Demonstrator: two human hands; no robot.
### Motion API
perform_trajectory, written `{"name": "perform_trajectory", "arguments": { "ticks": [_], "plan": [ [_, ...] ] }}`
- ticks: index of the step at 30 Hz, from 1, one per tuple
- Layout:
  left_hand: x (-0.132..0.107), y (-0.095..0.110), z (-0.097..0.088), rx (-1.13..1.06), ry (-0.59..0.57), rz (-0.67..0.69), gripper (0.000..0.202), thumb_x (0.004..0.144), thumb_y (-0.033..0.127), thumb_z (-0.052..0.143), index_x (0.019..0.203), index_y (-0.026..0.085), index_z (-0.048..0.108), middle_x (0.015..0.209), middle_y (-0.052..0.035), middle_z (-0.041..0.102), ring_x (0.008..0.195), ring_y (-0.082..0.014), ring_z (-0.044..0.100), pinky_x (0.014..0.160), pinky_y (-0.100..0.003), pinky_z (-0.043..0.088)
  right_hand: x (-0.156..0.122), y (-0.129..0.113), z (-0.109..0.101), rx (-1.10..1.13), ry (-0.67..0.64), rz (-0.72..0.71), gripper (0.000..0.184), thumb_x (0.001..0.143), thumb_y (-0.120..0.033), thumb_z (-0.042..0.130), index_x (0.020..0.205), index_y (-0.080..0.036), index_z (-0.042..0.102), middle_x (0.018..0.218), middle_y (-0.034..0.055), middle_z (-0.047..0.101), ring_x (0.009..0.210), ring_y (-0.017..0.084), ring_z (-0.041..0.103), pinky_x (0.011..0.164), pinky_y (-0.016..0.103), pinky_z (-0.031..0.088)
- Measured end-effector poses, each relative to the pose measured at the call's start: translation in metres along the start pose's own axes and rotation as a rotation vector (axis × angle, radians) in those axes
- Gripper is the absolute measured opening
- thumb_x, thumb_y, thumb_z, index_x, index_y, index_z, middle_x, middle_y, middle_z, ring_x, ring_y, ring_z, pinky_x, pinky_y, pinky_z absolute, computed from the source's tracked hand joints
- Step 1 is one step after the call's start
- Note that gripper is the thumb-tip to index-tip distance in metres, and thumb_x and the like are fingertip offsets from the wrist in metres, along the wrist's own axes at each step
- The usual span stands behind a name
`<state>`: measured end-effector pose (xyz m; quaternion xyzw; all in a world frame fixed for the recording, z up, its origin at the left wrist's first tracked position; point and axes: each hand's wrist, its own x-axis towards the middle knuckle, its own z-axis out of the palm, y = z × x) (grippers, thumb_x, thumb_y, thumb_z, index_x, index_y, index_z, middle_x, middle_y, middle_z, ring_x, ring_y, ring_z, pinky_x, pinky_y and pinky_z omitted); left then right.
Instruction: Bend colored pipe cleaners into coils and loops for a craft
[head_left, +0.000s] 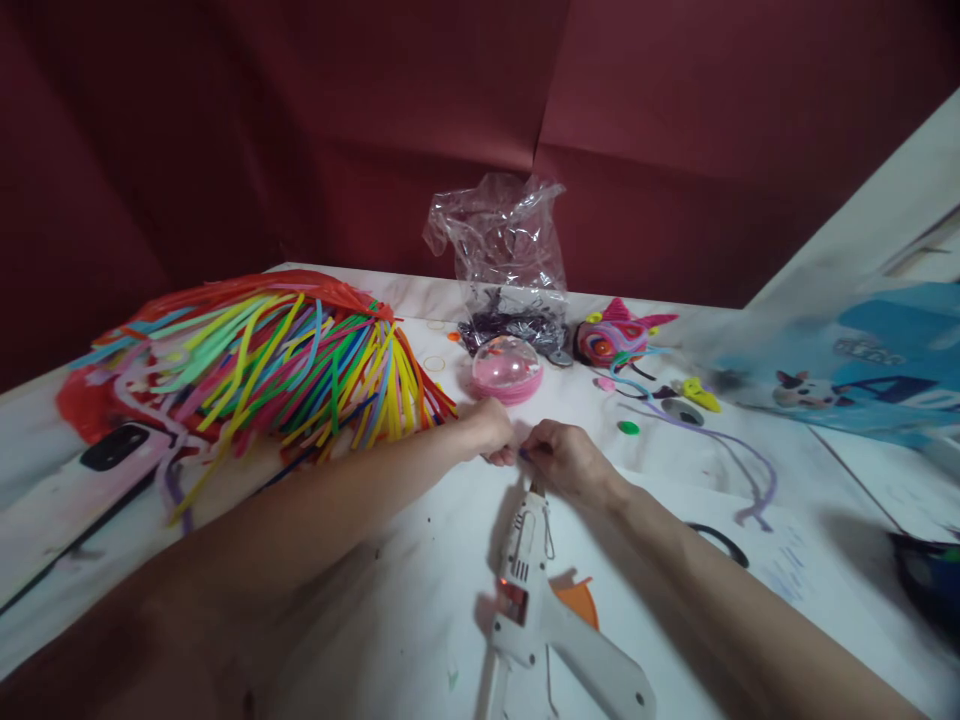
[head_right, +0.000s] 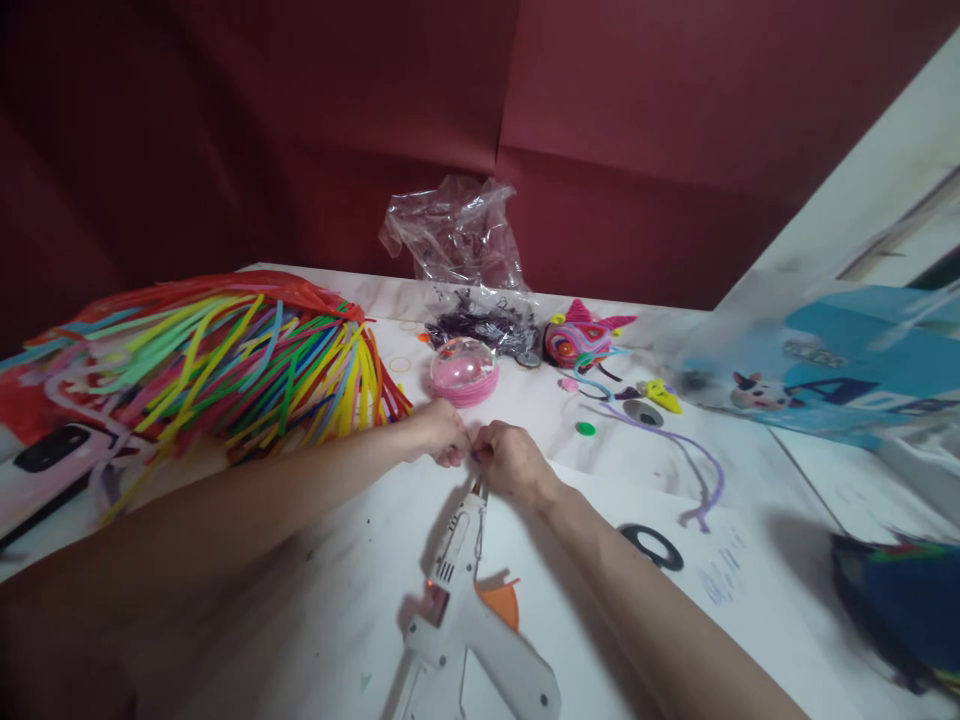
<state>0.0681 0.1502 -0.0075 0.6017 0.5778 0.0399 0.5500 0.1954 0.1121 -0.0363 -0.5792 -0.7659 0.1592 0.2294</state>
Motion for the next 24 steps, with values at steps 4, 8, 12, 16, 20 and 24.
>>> {"name": "perform_trajectory", "arguments": {
  "ticks": [4, 8, 12, 16, 20, 24],
  "plan": [
    [-0.003, -0.01, -0.007, -0.016, 0.078, 0.058, 0.033, 0.084, 0.03, 0.05, 0.112, 0.014, 0.051, 0.112, -0.0092, 0.054, 0.094, -0.0195, 0.056, 0.078, -0.04, 0.048, 0.002, -0.002, -0.002, -0.101, -0.078, -0.018, 0.024, 0.066, -0.003, 0.045, 0.066, -0.017, 0.064, 0.069, 0.0056, 0.066, 0.061, 0.016, 0.059, 0.055, 0.022, 0.042],
    [-0.005, -0.025, -0.015, -0.037, 0.19, 0.153, 0.023, 0.083, 0.029, 0.051, 0.094, 0.01, 0.058, 0.087, -0.006, 0.062, 0.073, -0.0141, 0.06, 0.065, -0.031, 0.051, 0.003, -0.008, -0.005, -0.209, -0.158, -0.052, 0.024, 0.067, -0.002, 0.044, 0.068, -0.015, 0.064, 0.076, 0.0083, 0.066, 0.066, 0.017, 0.06, 0.059, 0.023, 0.041],
    [-0.011, -0.038, -0.018, -0.061, 0.3, 0.238, 0.02, 0.077, 0.022, 0.055, 0.061, 0.011, 0.056, 0.048, 0.0002, 0.055, 0.045, -0.01, 0.056, 0.044, -0.02, 0.044, 0.005, -0.02, -0.009, -0.324, -0.257, -0.091, 0.023, 0.067, -0.002, 0.044, 0.069, -0.015, 0.064, 0.077, 0.0088, 0.064, 0.067, 0.017, 0.058, 0.058, 0.023, 0.038],
    [-0.022, -0.044, -0.017, -0.05, 0.36, 0.268, 0.018, 0.075, 0.019, 0.054, 0.059, 0.011, 0.055, 0.043, 0.0017, 0.052, 0.04, -0.0094, 0.055, 0.039, -0.017, 0.041, 0.01, -0.033, -0.015, -0.43, -0.385, -0.122, 0.018, 0.069, -0.005, 0.049, 0.067, -0.015, 0.063, 0.076, 0.0077, 0.064, 0.067, 0.017, 0.058, 0.056, 0.024, 0.037],
    [-0.028, -0.051, -0.016, -0.005, 0.397, 0.283, 0.016, 0.074, 0.022, 0.054, 0.063, 0.012, 0.058, 0.043, 0.0011, 0.054, 0.039, -0.01, 0.056, 0.039, -0.017, 0.04, 0.02, -0.04, -0.018, -0.532, -0.523, -0.135, 0.012, 0.079, -0.013, 0.053, 0.072, -0.013, 0.063, 0.075, 0.0052, 0.063, 0.069, 0.016, 0.059, 0.059, 0.026, 0.042],
    [-0.026, -0.062, -0.015, 0.037, 0.419, 0.301, 0.019, 0.075, 0.026, 0.053, 0.064, 0.013, 0.061, 0.044, -0.0003, 0.057, 0.039, -0.0105, 0.055, 0.04, -0.019, 0.041, 0.027, -0.046, -0.017, -0.604, -0.652, -0.132, 0.018, 0.087, -0.029, 0.051, 0.088, -0.013, 0.06, 0.086, 0.0028, 0.062, 0.074, 0.014, 0.059, 0.067, 0.031, 0.049]
  ]
}}
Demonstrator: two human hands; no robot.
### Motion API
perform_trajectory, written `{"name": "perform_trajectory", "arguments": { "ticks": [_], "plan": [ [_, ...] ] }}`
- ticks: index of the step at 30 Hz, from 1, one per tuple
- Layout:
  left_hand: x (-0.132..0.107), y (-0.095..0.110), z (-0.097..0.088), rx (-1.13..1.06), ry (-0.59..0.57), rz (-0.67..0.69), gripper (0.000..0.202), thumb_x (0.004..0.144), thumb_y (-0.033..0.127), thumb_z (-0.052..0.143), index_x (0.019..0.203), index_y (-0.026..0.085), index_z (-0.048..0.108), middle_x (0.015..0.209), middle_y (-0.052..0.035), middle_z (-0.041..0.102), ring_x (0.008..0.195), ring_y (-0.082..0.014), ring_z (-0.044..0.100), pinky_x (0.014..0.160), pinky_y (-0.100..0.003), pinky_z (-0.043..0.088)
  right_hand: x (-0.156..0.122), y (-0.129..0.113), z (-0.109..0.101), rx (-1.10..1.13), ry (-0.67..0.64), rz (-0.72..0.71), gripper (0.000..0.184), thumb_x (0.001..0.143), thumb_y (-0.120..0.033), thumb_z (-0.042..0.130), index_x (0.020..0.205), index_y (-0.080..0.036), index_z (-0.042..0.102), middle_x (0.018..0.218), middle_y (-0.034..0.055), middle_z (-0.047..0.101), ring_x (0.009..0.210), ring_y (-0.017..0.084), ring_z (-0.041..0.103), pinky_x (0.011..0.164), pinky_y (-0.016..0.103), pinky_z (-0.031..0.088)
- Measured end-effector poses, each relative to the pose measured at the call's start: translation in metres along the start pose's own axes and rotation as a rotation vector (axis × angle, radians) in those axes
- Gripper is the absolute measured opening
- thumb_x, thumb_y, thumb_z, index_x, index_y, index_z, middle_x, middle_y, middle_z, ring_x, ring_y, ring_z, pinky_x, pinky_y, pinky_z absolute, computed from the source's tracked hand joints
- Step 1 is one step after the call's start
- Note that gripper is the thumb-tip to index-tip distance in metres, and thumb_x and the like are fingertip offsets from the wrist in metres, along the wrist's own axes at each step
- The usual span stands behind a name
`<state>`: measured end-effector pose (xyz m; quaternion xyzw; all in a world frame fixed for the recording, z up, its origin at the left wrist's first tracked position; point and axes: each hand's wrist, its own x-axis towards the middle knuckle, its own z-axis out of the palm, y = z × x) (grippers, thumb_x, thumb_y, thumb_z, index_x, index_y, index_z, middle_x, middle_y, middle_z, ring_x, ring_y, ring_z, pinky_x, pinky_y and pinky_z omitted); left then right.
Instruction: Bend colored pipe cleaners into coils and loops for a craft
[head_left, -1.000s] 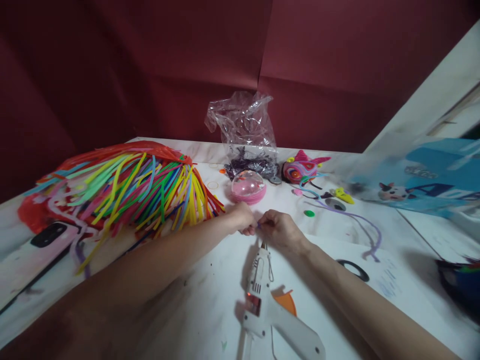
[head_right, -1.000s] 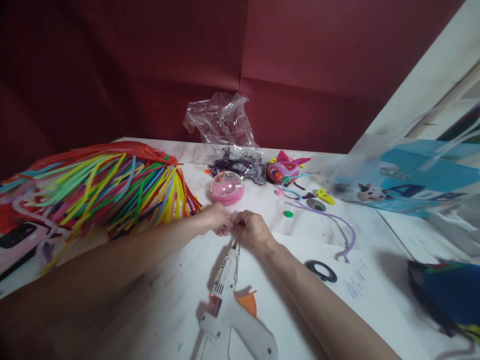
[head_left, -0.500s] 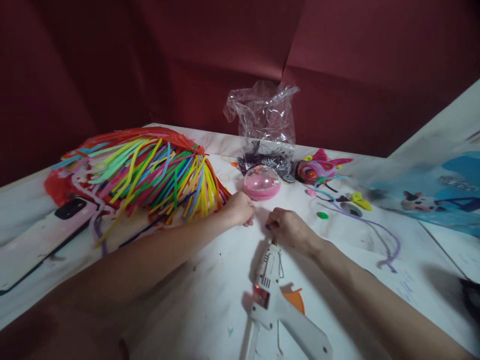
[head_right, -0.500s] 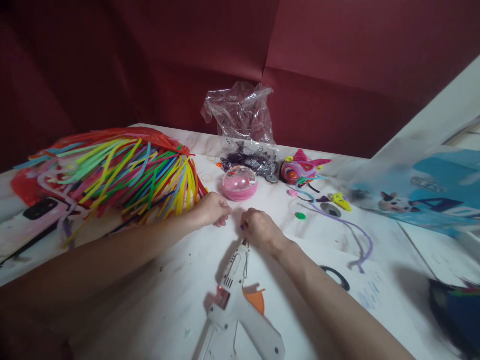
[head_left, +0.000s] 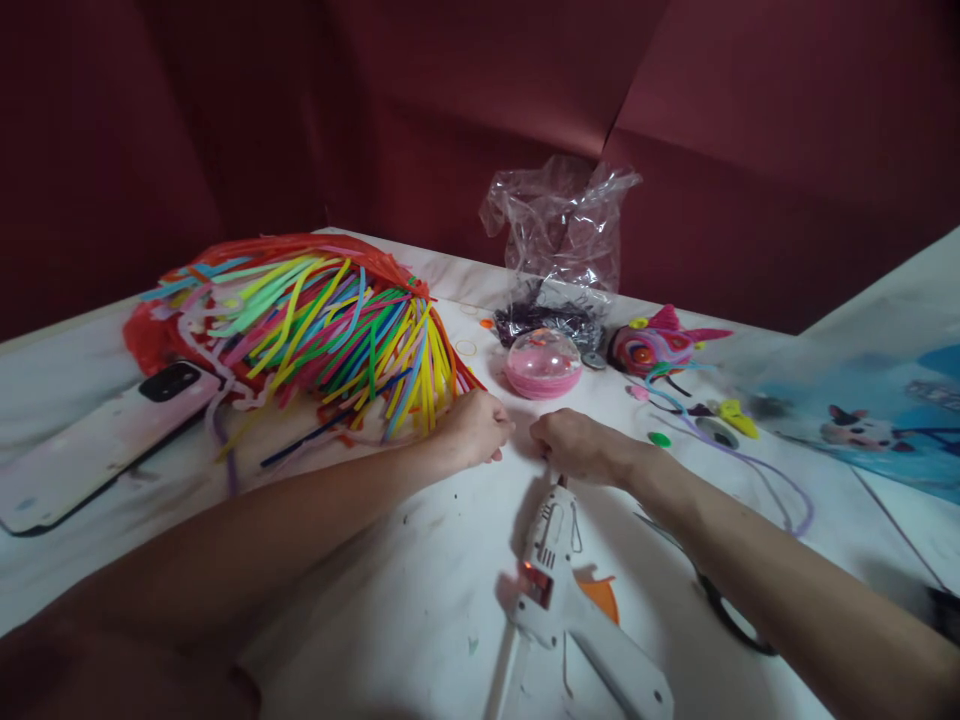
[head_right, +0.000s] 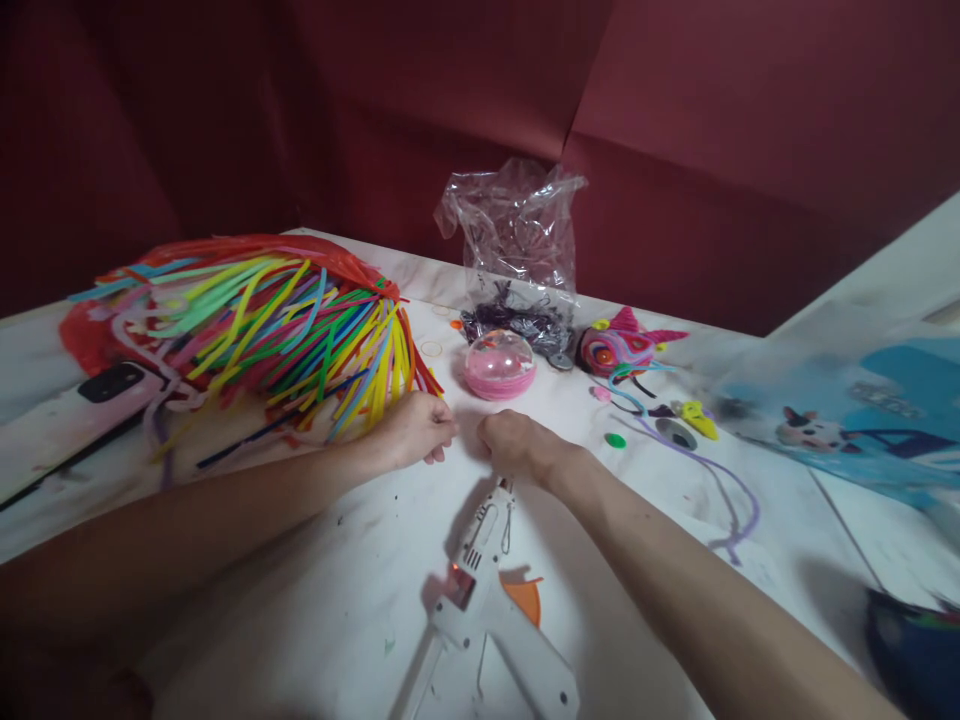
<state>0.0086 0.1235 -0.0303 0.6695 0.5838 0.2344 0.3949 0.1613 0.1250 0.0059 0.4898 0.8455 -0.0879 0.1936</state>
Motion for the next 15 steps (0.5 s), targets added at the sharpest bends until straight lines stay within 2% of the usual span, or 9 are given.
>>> {"name": "perform_trajectory", "arguments": {
  "ticks": [4, 10, 13, 15],
  "plan": [
    [-0.001, -0.013, 0.002, 0.016, 0.014, 0.023, 0.021, 0.075, 0.027, 0.051, 0.065, 0.013, 0.062, 0.047, -0.0009, 0.059, 0.039, -0.0097, 0.055, 0.039, -0.017, 0.039, 0.005, -0.006, -0.003, -0.014, -0.08, -0.016, 0.018, 0.086, -0.028, 0.051, 0.093, -0.013, 0.059, 0.091, 0.0039, 0.062, 0.077, 0.015, 0.06, 0.067, 0.032, 0.05],
    [0.0, -0.024, 0.004, 0.006, 0.022, 0.032, 0.021, 0.075, 0.026, 0.049, 0.064, 0.012, 0.061, 0.047, -0.0016, 0.06, 0.042, -0.0106, 0.058, 0.041, -0.017, 0.04, 0.011, -0.002, -0.004, 0.054, -0.081, -0.025, 0.014, 0.083, -0.022, 0.055, 0.075, -0.012, 0.06, 0.073, -0.0005, 0.06, 0.065, 0.012, 0.057, 0.059, 0.027, 0.047],
    [0.0, -0.025, 0.006, 0.002, 0.019, 0.036, 0.021, 0.075, 0.025, 0.049, 0.064, 0.012, 0.061, 0.047, -0.0015, 0.059, 0.043, -0.0114, 0.058, 0.042, -0.018, 0.04, 0.013, 0.003, -0.004, 0.127, -0.063, -0.021, 0.007, 0.076, -0.011, 0.057, 0.07, -0.012, 0.06, 0.065, -0.001, 0.059, 0.06, 0.012, 0.055, 0.051, 0.021, 0.042],
    [-0.001, -0.024, 0.007, 0.004, 0.016, 0.034, 0.021, 0.075, 0.025, 0.05, 0.063, 0.012, 0.061, 0.047, -0.0014, 0.059, 0.042, -0.0113, 0.058, 0.042, -0.019, 0.04, 0.014, 0.005, -0.003, 0.177, -0.047, -0.018, 0.012, 0.067, -0.002, 0.054, 0.067, -0.011, 0.062, 0.061, -0.0002, 0.058, 0.058, 0.012, 0.055, 0.047, 0.019, 0.037]
  ]
}}
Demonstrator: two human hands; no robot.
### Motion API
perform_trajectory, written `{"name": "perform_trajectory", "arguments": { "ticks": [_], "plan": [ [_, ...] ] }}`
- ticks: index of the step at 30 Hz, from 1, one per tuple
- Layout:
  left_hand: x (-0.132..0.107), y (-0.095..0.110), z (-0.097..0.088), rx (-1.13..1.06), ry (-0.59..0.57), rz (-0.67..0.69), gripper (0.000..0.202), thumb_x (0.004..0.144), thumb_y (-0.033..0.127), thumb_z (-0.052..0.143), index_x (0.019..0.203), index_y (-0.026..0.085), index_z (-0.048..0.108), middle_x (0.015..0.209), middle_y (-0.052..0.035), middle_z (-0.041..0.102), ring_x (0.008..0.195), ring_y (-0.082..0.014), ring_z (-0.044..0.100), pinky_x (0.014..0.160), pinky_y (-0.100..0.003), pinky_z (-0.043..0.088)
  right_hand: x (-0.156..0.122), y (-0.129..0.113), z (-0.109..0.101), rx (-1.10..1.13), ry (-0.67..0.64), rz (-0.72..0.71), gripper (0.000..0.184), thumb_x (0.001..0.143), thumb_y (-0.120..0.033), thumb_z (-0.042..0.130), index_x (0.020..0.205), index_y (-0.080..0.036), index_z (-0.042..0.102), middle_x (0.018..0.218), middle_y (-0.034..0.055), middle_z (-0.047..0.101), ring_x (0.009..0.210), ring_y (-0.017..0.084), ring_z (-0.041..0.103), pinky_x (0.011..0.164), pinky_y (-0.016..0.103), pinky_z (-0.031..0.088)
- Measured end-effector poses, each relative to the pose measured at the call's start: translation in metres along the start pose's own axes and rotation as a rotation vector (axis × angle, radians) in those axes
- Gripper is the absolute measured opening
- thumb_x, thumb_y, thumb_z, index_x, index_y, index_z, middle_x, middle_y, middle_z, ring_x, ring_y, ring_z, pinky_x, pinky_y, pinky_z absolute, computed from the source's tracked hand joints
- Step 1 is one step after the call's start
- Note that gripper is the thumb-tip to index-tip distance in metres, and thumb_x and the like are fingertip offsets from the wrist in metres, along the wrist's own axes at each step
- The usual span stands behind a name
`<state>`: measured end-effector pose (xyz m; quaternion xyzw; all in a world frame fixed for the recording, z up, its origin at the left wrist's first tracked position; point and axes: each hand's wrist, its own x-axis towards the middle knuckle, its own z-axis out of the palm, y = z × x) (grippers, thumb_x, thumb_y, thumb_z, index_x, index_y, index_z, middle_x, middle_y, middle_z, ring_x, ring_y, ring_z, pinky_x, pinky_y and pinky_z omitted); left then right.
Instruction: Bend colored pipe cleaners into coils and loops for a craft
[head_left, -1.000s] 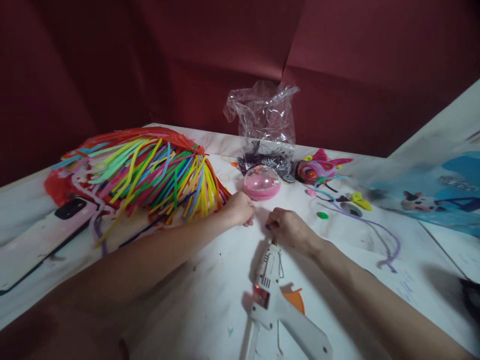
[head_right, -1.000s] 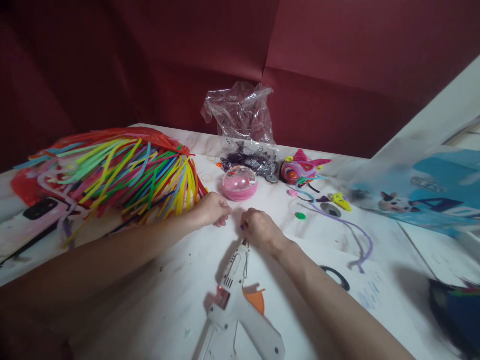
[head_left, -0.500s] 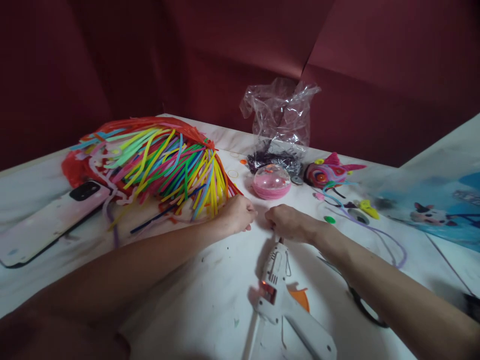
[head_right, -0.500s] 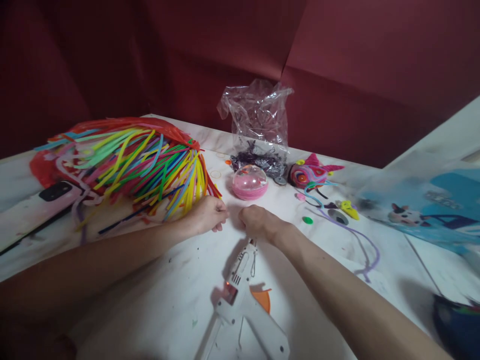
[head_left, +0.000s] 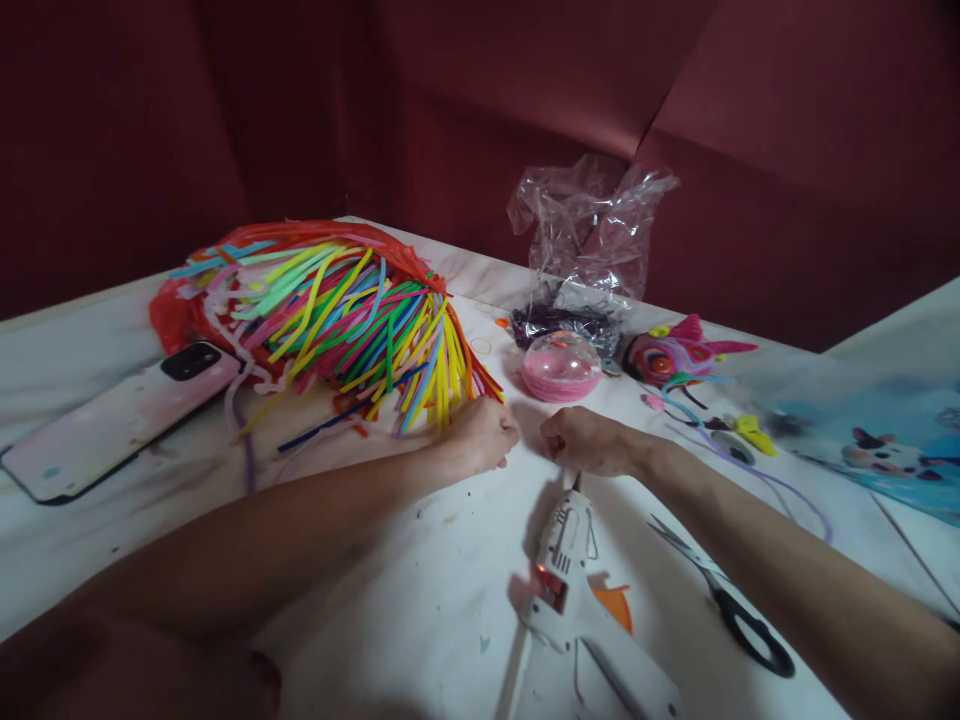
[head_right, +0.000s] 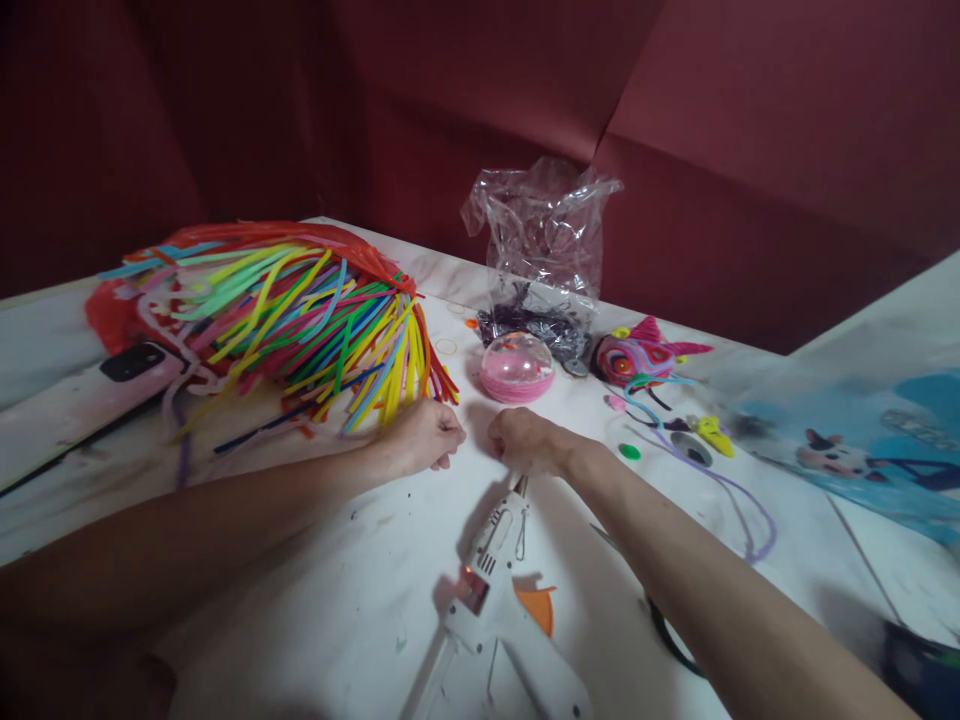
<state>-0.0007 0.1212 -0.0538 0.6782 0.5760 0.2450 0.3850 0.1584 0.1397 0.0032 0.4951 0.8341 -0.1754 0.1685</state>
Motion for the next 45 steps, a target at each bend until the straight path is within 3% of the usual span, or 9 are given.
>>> {"name": "perform_trajectory", "arguments": {
  "ticks": [6, 14, 20, 45],
  "plan": [
    [-0.005, 0.005, -0.003, 0.006, -0.009, -0.014, 0.02, 0.073, 0.026, 0.05, 0.06, 0.013, 0.058, 0.045, -0.0005, 0.057, 0.04, -0.0108, 0.057, 0.038, -0.017, 0.036, 0.002, 0.006, 0.003, 0.111, 0.027, 0.011, 0.018, 0.056, -0.002, 0.049, 0.064, -0.012, 0.062, 0.057, 0.001, 0.058, 0.055, 0.013, 0.053, 0.046, 0.02, 0.035],
    [-0.007, 0.006, -0.004, -0.039, -0.017, 0.002, 0.018, 0.076, 0.025, 0.046, 0.065, 0.014, 0.055, 0.059, -0.0027, 0.062, 0.046, -0.0112, 0.06, 0.039, -0.017, 0.04, 0.0, 0.008, 0.001, 0.199, 0.034, 0.012, 0.017, 0.053, -0.003, 0.047, 0.059, -0.013, 0.06, 0.054, -0.0011, 0.054, 0.052, 0.012, 0.05, 0.045, 0.019, 0.035],
    [-0.008, 0.007, -0.005, -0.044, -0.019, 0.001, 0.019, 0.077, 0.024, 0.043, 0.066, 0.014, 0.054, 0.059, -0.0023, 0.06, 0.046, -0.0116, 0.06, 0.038, -0.018, 0.041, -0.001, 0.014, 0.002, 0.248, 0.047, 0.018, 0.018, 0.054, -0.004, 0.046, 0.06, -0.013, 0.06, 0.054, -0.0016, 0.056, 0.053, 0.012, 0.052, 0.047, 0.019, 0.037],
    [-0.006, 0.001, -0.002, 0.03, -0.011, 0.013, 0.024, 0.079, 0.027, 0.041, 0.071, 0.014, 0.06, 0.061, -0.0035, 0.064, 0.043, -0.0105, 0.057, 0.041, -0.019, 0.04, 0.001, 0.017, 0.003, 0.212, 0.049, 0.024, 0.018, 0.053, -0.003, 0.047, 0.06, -0.013, 0.06, 0.055, -0.0014, 0.055, 0.053, 0.012, 0.051, 0.046, 0.019, 0.035]
  ]
}}
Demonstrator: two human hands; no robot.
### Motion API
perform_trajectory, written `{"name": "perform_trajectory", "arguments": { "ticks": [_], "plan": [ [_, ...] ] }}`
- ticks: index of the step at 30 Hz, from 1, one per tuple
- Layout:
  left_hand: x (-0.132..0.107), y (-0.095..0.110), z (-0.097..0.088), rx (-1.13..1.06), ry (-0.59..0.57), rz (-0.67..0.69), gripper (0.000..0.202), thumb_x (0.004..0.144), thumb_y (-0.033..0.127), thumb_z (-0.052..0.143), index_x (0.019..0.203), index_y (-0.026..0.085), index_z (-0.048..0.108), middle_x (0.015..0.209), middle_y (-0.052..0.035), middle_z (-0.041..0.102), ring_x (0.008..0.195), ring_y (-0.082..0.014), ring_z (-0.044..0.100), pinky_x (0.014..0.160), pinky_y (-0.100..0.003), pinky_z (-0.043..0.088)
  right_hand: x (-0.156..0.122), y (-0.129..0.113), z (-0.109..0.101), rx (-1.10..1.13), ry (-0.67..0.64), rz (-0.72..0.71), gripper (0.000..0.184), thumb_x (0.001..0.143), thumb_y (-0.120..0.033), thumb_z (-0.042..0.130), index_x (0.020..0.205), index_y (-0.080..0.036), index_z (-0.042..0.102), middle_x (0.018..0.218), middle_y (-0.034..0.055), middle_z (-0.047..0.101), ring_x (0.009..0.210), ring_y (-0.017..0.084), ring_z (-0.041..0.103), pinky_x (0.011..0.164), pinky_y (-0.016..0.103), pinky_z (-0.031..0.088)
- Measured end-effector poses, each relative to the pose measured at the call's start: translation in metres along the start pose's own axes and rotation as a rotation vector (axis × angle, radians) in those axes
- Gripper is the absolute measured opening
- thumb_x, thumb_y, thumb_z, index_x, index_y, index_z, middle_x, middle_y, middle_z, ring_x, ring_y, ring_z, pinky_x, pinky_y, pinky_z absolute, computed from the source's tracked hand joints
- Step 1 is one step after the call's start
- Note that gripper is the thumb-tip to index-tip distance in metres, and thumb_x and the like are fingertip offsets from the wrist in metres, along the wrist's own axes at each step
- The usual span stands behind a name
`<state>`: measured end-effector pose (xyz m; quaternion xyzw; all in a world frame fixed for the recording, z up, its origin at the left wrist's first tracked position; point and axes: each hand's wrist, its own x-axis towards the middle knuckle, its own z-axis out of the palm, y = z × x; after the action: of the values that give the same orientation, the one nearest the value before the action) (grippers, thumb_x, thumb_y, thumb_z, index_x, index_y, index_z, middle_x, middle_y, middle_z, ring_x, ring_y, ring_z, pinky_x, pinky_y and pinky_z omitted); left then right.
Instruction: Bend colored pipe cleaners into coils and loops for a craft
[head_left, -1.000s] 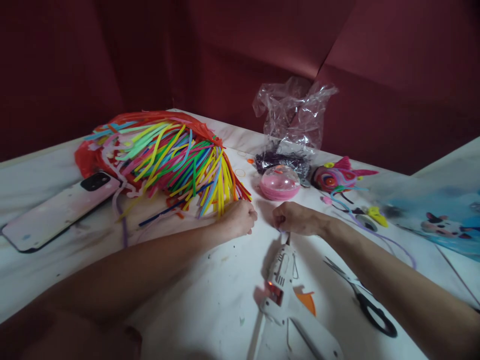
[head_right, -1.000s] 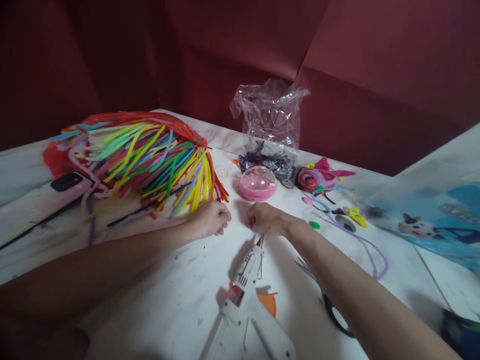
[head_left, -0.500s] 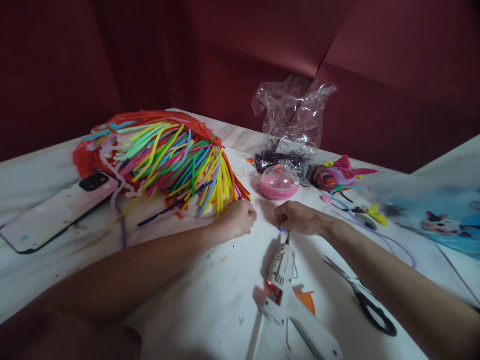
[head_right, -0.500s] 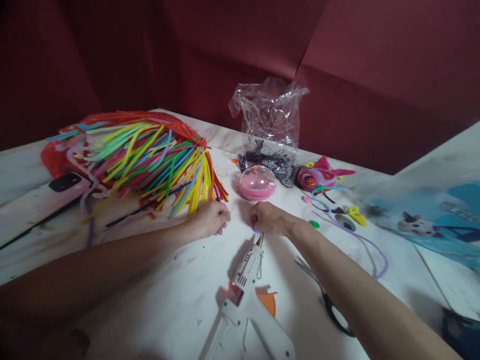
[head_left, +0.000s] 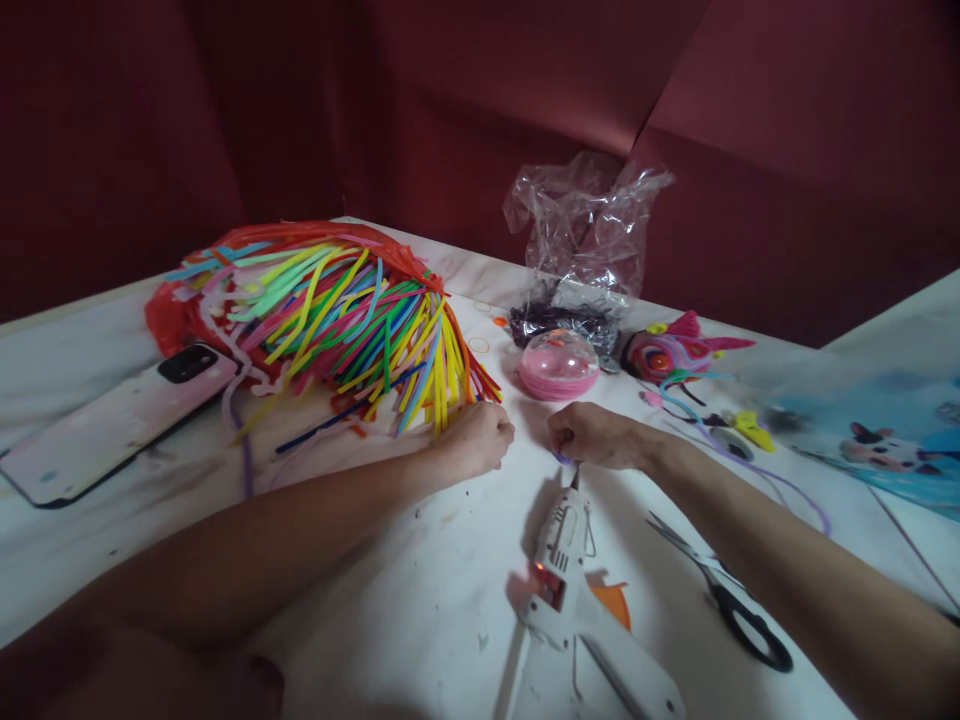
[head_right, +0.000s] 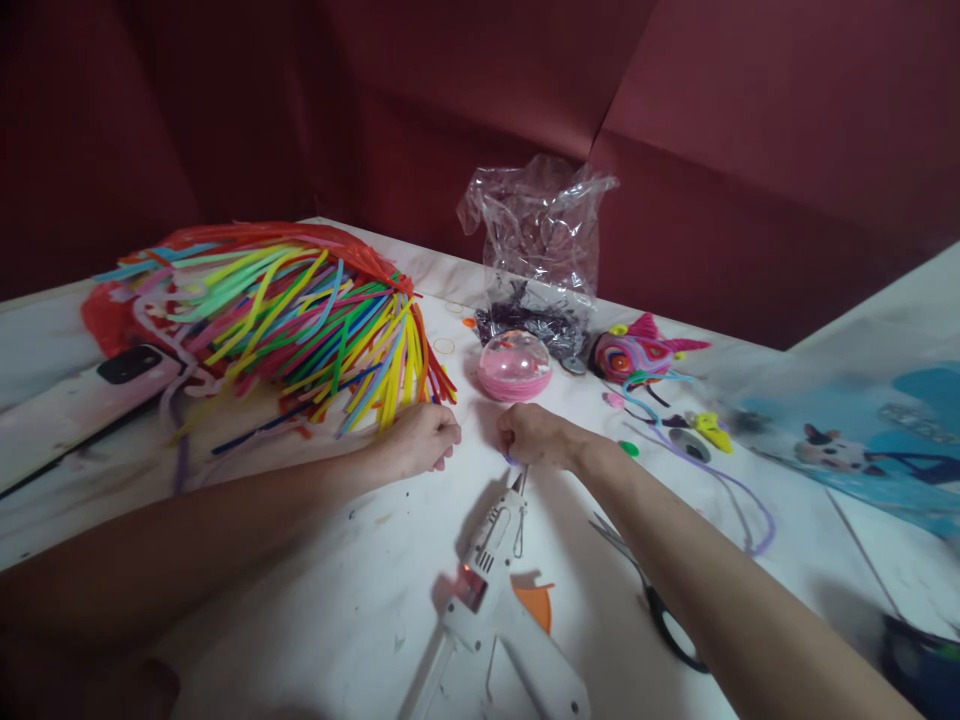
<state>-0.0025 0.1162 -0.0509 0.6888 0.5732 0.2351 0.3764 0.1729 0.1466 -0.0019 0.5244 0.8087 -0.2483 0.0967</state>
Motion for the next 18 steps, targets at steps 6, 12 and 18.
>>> {"name": "perform_trajectory", "arguments": {
  "ticks": [6, 12, 18],
  "plan": [
    [-0.0004, 0.0012, -0.0002, 0.023, 0.005, -0.008, 0.022, 0.078, 0.026, 0.043, 0.07, 0.014, 0.06, 0.059, -0.0028, 0.063, 0.043, -0.0092, 0.056, 0.041, -0.018, 0.038, -0.0001, -0.0028, -0.0018, 0.0, -0.01, 0.001, 0.018, 0.054, -0.001, 0.047, 0.062, -0.014, 0.057, 0.057, -0.0012, 0.055, 0.054, 0.011, 0.051, 0.047, 0.018, 0.035],
    [-0.0014, 0.0025, -0.001, 0.031, 0.009, 0.004, 0.023, 0.078, 0.026, 0.042, 0.069, 0.014, 0.059, 0.058, -0.0027, 0.063, 0.044, -0.0097, 0.057, 0.042, -0.018, 0.038, 0.0015, -0.0014, -0.0016, -0.009, -0.001, -0.007, 0.018, 0.053, -0.002, 0.048, 0.063, -0.014, 0.055, 0.059, -0.0015, 0.054, 0.056, 0.012, 0.05, 0.048, 0.019, 0.035],
    [-0.0004, 0.0012, -0.0004, 0.034, 0.008, 0.006, 0.024, 0.079, 0.026, 0.041, 0.07, 0.014, 0.06, 0.058, -0.0029, 0.064, 0.044, -0.0101, 0.057, 0.043, -0.019, 0.04, 0.0035, 0.0026, -0.0009, -0.01, -0.025, -0.021, 0.018, 0.054, -0.002, 0.047, 0.063, -0.014, 0.057, 0.058, -0.0008, 0.056, 0.056, 0.012, 0.052, 0.047, 0.019, 0.036]
  ]
}}
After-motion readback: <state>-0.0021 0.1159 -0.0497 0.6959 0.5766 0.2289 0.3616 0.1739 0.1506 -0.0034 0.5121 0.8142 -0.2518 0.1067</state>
